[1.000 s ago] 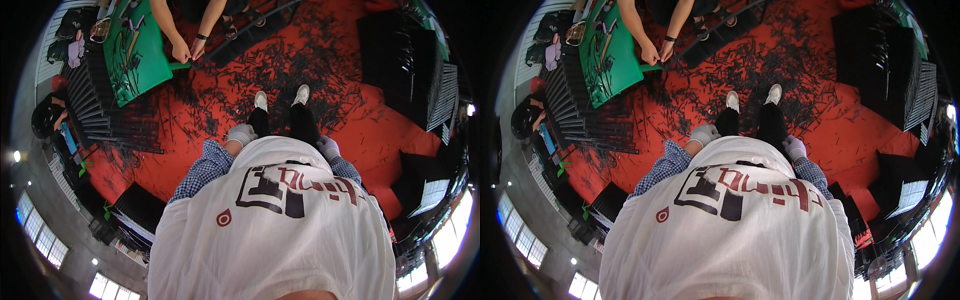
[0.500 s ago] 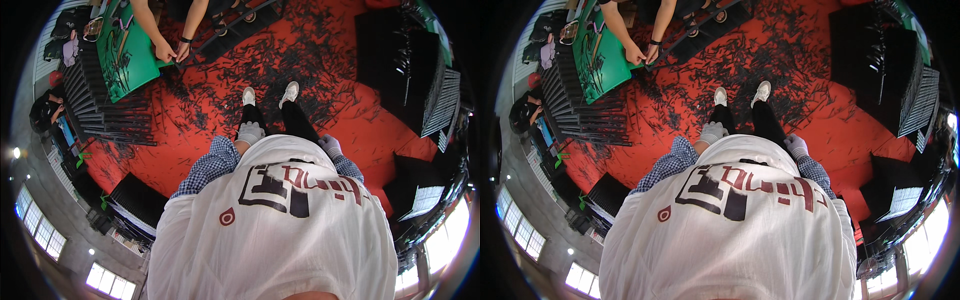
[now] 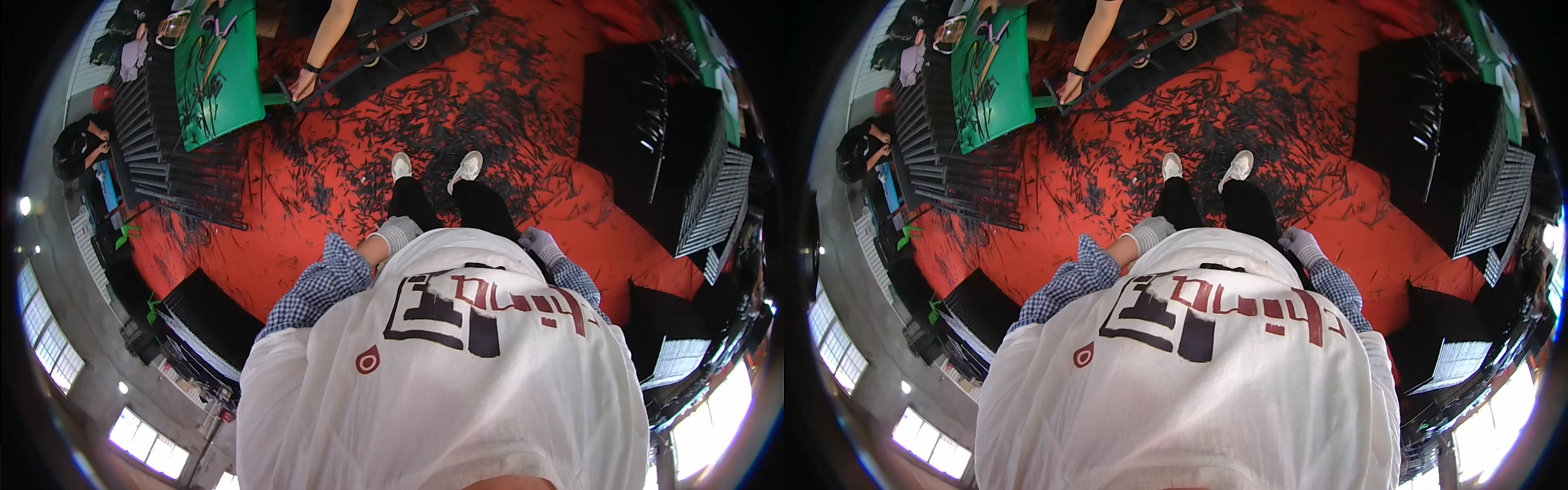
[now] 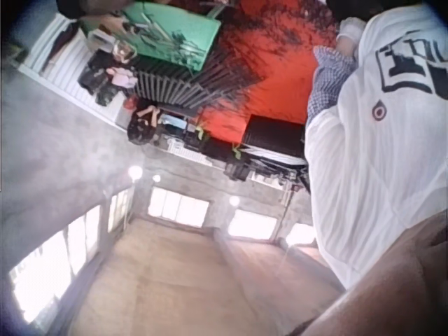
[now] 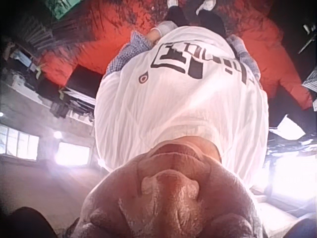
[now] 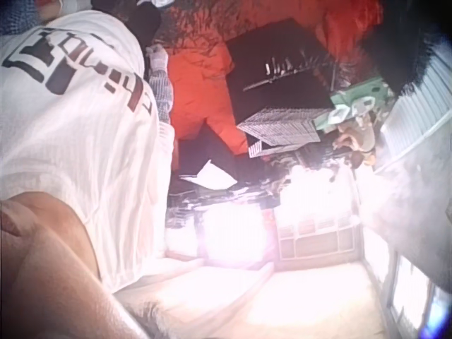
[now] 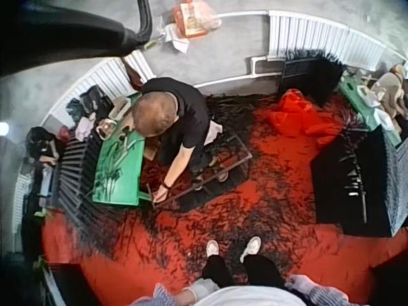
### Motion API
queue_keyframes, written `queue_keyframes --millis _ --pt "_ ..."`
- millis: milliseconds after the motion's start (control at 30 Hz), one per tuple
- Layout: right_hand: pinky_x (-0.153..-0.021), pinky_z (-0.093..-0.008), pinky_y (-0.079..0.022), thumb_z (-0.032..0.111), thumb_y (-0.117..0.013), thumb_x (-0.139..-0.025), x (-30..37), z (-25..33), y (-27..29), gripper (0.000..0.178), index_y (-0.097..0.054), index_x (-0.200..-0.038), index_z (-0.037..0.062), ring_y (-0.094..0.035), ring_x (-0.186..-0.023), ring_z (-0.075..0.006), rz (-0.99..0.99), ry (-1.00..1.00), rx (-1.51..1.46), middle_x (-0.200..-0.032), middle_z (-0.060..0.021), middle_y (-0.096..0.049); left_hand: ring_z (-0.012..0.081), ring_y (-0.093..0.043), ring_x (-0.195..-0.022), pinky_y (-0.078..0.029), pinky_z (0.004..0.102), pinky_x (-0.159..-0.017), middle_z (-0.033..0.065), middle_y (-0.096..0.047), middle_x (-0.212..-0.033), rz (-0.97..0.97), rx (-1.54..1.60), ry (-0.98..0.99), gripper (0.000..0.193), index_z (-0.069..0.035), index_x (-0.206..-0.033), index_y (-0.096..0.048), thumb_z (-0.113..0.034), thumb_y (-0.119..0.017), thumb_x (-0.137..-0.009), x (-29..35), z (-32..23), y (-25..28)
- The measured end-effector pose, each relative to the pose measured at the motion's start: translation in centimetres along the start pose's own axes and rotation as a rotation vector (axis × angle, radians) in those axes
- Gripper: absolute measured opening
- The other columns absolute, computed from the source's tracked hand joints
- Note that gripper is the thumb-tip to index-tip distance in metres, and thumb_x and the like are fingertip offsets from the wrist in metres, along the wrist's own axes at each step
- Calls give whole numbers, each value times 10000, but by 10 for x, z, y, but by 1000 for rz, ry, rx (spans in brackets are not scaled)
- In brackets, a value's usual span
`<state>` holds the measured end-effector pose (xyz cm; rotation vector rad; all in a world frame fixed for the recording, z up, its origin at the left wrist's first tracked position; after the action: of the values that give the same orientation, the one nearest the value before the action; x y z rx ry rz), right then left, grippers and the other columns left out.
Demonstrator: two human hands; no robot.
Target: The person assists a coworker with weaving and securing synthetic strips onto a metal frame by hand, holding the frame and pulling the strips while the coworker attaches them using a tool.
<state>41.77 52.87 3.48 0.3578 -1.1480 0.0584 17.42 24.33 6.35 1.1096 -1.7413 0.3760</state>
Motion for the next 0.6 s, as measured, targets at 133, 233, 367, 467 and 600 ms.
queue_keyframes --millis 133,233,367,467,600 --pt "-710 -328 -488 206 -638 -787 0 7 -3 195 -613 -875 34 -629 -749 -247 90 86 133 -775 -133 -640 325 -608 -840 -482 410 -736 133 -638 -906 -473 17 309 277 -112 -886 -633 -360 -598 -767 54 -19 5" --pt "-736 -364 -479 176 -568 -818 16 31 -13 164 -607 -889 34 -617 -805 -298 159 254 209 -831 -166 -635 320 -615 -827 -482 403 -720 140 -648 -863 -142 335 359 226 -105 -864 -623 -309 -567 -784 46 22 -46" --pt "-701 -358 -466 198 -482 -883 37 80 14 195 -591 -902 37 -604 -788 -293 481 222 176 -810 -150 -614 358 -599 -868 -469 411 -766 179 -630 -902 63 399 -57 243 -70 -879 -626 -275 -575 -758 64 30 -25" --pt "-767 -308 -485 306 -515 -855 11 69 -2 270 -624 -940 74 -599 -871 -262 611 376 322 -897 -129 -624 335 -610 -861 -475 408 -752 154 -642 -879 159 310 -114 246 -101 -889 -643 -301 -600 -753 56 58 -32" --pt "-670 -315 -501 335 -520 -848 -13 93 -50 285 -627 -924 82 -624 -702 -197 771 -6 272 -777 -79 -631 310 -609 -892 -471 414 -776 106 -651 -892 238 303 -59 355 -124 -910 -651 -445 -575 -780 38 75 -64"
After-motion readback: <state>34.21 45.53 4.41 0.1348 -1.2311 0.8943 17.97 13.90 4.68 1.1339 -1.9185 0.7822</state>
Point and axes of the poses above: each hand's wrist, its own x-axis away from the middle knuckle, its own y-axis out of the back of the hand, z = x × y, the point moved 2 cm from there along -x, towards the middle knuckle
